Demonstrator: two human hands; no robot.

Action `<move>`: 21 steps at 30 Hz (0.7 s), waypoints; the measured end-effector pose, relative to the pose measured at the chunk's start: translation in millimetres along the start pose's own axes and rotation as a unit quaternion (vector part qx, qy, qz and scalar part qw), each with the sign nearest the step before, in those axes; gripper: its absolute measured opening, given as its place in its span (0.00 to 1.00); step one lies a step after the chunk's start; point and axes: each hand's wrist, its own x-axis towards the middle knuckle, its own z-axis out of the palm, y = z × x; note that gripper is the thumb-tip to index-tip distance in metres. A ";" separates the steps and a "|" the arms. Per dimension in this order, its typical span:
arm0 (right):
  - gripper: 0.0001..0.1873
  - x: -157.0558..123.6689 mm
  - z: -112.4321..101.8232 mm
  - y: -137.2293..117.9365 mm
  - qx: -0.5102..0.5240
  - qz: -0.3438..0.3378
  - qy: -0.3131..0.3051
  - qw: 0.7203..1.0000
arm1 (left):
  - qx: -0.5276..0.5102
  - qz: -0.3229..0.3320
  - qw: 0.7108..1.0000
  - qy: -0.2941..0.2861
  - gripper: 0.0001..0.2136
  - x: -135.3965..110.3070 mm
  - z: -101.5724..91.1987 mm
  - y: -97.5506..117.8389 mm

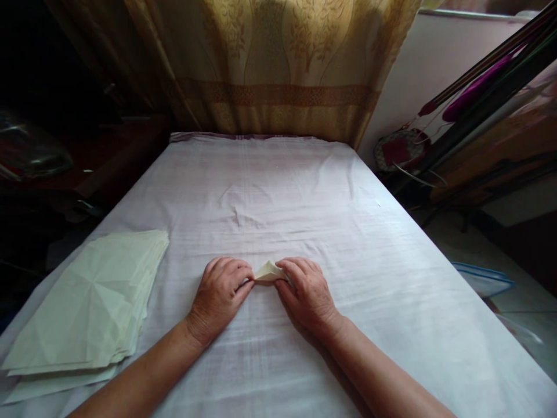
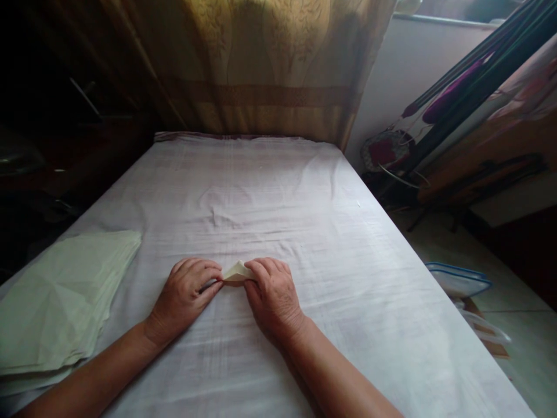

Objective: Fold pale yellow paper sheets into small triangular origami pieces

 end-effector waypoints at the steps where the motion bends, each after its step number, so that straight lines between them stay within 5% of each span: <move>1: 0.10 0.1 -0.7 -0.2 -0.001 0.000 -0.005 1.000 | 0.013 0.015 1.000 0.006 0.02 -1.2 -0.3 -0.2; 6: 0.07 -1.6 -5.1 -0.1 -0.005 0.001 -0.034 0.999 | 0.049 0.047 0.998 0.008 0.04 -5.6 -3.3 -3.7; 13: 0.08 -3.2 -6.9 5.0 0.018 0.005 -0.043 0.999 | -0.002 -0.004 0.999 -0.035 0.04 -4.3 -4.2 -6.4; 21: 0.08 4.4 -0.2 4.5 0.006 0.086 -0.014 0.996 | -0.014 -0.034 0.999 -0.027 0.07 2.0 -1.9 -1.2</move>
